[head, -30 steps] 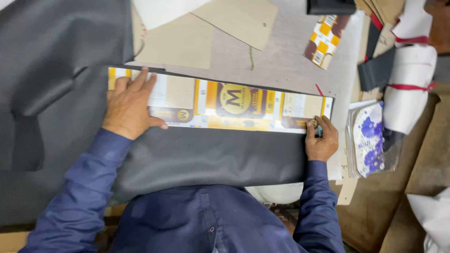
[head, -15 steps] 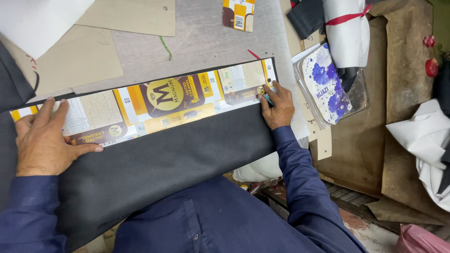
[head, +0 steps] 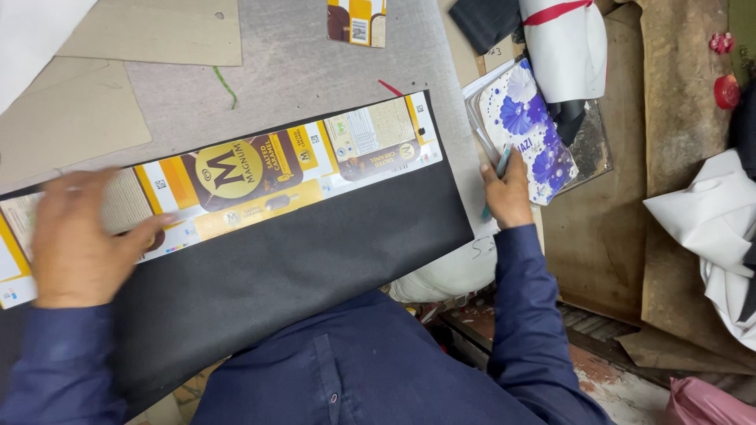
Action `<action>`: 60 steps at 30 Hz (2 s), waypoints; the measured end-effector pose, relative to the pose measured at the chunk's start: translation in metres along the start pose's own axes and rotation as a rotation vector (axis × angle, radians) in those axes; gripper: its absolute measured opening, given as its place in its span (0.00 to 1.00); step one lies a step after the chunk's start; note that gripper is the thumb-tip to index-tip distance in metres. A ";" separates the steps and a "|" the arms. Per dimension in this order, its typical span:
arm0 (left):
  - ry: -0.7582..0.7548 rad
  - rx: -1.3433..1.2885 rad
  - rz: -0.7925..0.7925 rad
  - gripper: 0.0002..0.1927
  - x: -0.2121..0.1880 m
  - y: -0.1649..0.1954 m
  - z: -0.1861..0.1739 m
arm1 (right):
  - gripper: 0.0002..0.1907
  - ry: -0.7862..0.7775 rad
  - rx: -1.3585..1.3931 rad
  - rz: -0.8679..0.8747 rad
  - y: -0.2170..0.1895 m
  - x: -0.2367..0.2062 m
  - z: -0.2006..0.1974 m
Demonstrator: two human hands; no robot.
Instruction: The person uses a cardboard template to mark and cut a large sheet of black fabric with a rotary cutter. They align the template, trace the outline, and cut along the marked lines to produce shaped fabric pieces.
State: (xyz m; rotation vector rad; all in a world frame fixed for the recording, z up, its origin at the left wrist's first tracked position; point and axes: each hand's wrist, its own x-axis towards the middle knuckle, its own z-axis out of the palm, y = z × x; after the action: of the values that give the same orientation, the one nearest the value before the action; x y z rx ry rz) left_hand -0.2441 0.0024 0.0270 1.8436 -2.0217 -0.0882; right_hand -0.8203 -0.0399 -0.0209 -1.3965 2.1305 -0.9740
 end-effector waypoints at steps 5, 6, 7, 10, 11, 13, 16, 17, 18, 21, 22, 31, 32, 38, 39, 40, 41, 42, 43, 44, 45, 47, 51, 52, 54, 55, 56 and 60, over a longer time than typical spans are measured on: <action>-0.285 -0.350 0.353 0.28 0.075 0.164 0.082 | 0.19 -0.361 0.249 -0.068 0.008 0.008 -0.012; -0.357 -0.359 0.368 0.30 0.088 0.195 0.100 | 0.17 -0.275 0.188 -0.160 0.005 0.011 -0.006; -0.343 -0.337 0.469 0.32 0.102 0.222 0.116 | 0.15 -0.190 0.130 -0.250 0.000 0.015 0.000; -0.416 -0.262 0.525 0.35 0.138 0.286 0.151 | 0.16 -0.156 0.236 -0.201 -0.013 0.031 0.011; -0.462 -0.243 0.514 0.35 0.147 0.301 0.160 | 0.18 -0.130 0.144 -0.283 -0.016 0.036 0.014; -0.525 -0.154 0.466 0.40 0.158 0.321 0.175 | 0.20 -0.075 -0.042 -0.441 -0.019 0.045 0.019; -0.569 -0.035 0.443 0.44 0.164 0.336 0.193 | 0.21 -0.060 -0.150 -0.545 -0.022 0.063 0.034; -0.575 0.001 0.450 0.45 0.165 0.339 0.197 | 0.21 -0.069 -0.149 -0.574 -0.022 0.070 0.040; -0.576 -0.007 0.435 0.46 0.165 0.340 0.201 | 0.21 -0.078 -0.152 -0.601 -0.023 0.078 0.044; -0.577 -0.015 0.394 0.48 0.167 0.341 0.206 | 0.21 -0.105 -0.177 -0.587 -0.025 0.097 0.055; -0.579 -0.006 0.392 0.48 0.168 0.341 0.206 | 0.21 -0.111 -0.188 -0.565 -0.027 0.101 0.057; -0.610 0.037 0.389 0.50 0.170 0.348 0.199 | 0.15 -0.144 -0.249 -0.564 -0.036 0.087 0.045; -0.606 0.036 0.390 0.50 0.171 0.347 0.199 | 0.16 -0.154 -0.316 -0.551 -0.033 0.073 0.036; -0.594 0.026 0.389 0.51 0.170 0.340 0.198 | 0.17 -0.268 -0.516 -0.440 -0.020 -0.004 -0.015; -0.564 -0.002 0.406 0.50 0.169 0.338 0.198 | 0.16 -0.366 -0.490 -0.389 -0.023 0.005 -0.023; -0.534 -0.027 0.416 0.49 0.166 0.334 0.198 | 0.16 -0.470 -0.461 -0.342 -0.028 0.020 -0.034; -0.509 -0.054 0.421 0.48 0.161 0.329 0.198 | 0.16 -0.580 -0.431 -0.294 -0.034 0.027 -0.039; -0.497 -0.110 0.432 0.40 0.157 0.322 0.198 | 0.17 -0.521 -0.398 -0.303 -0.040 0.028 -0.042; -0.479 -0.161 0.435 0.33 0.152 0.311 0.197 | 0.18 -0.465 -0.362 -0.321 -0.047 0.030 -0.043; -0.468 -0.211 0.417 0.25 0.142 0.297 0.195 | 0.18 -0.359 -0.336 -0.291 -0.052 0.025 -0.038; -0.316 -0.364 0.473 0.23 0.130 0.281 0.192 | 0.18 -0.262 -0.294 -0.279 -0.056 0.016 -0.026; -0.111 -0.485 0.449 0.18 0.102 0.228 0.176 | 0.21 -0.150 -0.218 -0.399 -0.065 0.000 0.018; 0.149 -0.355 0.138 0.14 0.032 0.092 0.118 | 0.25 -0.014 -0.293 -0.695 -0.047 -0.017 0.067; 0.204 -0.265 0.003 0.16 0.010 0.051 0.096 | 0.22 -0.005 -0.299 -0.700 -0.040 -0.019 0.077; 0.270 -0.096 -0.202 0.21 -0.026 -0.021 0.056 | 0.20 0.016 -0.290 -0.713 -0.026 -0.023 0.094; 0.275 -0.027 -0.281 0.23 -0.045 -0.048 0.041 | 0.19 0.020 -0.286 -0.720 -0.021 -0.025 0.100; 0.280 0.036 -0.357 0.25 -0.060 -0.070 0.029 | 0.19 0.024 -0.304 -0.739 -0.017 -0.026 0.104; 0.217 0.015 -0.418 0.32 -0.087 -0.120 0.013 | 0.18 -0.002 -0.239 -0.718 -0.009 -0.032 0.119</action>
State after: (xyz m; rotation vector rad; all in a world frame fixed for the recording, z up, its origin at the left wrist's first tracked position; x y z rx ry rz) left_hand -0.1313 0.0688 -0.0436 2.1556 -1.4769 0.0111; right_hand -0.7228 -0.0519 -0.0953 -2.3645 1.7949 -0.9592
